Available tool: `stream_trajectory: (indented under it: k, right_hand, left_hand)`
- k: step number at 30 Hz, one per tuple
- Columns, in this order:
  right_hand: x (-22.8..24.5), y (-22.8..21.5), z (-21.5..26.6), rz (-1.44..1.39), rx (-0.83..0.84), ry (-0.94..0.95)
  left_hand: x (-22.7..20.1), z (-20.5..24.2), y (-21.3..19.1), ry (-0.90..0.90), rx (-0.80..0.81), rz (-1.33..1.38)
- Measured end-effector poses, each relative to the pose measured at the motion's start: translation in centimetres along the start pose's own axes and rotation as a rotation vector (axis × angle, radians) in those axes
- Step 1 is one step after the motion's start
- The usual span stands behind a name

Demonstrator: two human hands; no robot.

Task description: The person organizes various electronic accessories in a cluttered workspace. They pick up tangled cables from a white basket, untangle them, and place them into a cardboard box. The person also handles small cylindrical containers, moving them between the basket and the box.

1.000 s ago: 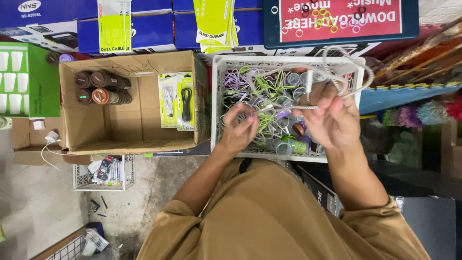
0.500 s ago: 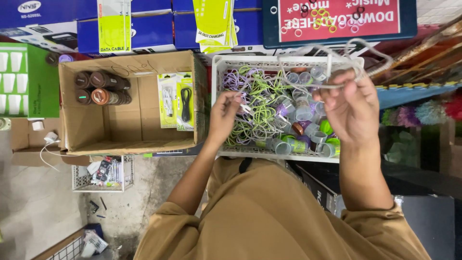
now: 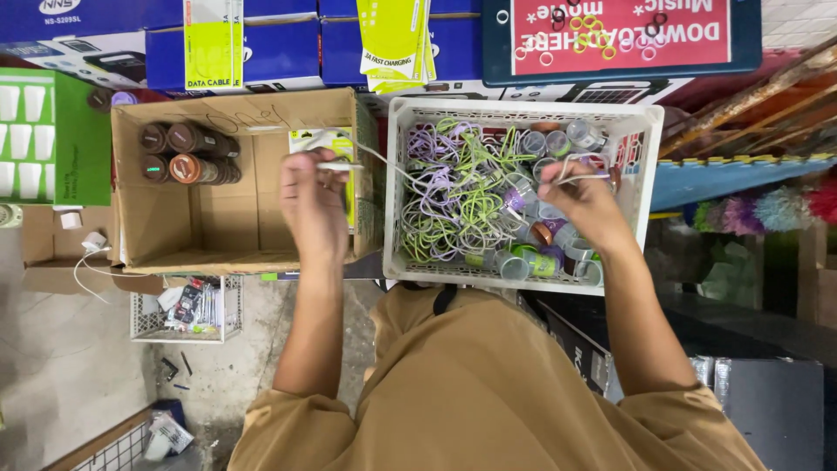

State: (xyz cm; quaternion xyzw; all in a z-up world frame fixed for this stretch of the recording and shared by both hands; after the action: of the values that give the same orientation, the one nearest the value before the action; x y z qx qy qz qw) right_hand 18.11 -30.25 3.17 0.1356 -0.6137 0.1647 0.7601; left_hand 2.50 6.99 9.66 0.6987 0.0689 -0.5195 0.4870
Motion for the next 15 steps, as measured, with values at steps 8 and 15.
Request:
stream_trajectory:
  k: [8, 15]
  right_hand:
    - [1.6, 2.4, 0.5, 0.175, 0.398, 0.252]
    - [-3.0, 3.0, -1.5, -0.067, 0.124, 0.361]
  left_hand:
    - [-8.7, -3.8, -3.8, 0.47, -0.165, -0.125]
    - [-16.2, -7.6, -11.7, 0.625, -0.365, -0.3]
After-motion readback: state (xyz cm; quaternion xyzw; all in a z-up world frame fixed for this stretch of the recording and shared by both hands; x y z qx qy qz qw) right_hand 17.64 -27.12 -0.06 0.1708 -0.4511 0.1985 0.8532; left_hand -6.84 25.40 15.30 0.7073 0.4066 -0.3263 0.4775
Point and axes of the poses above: each hand's wrist, its own z-axis away from the middle knuckle, its own y-axis out of the palm, x = y × z, the point moved 2 cm from there along -z, towards the middle knuckle, and after that the axes turned 9 degrees about -x, right-handed, at the moved point
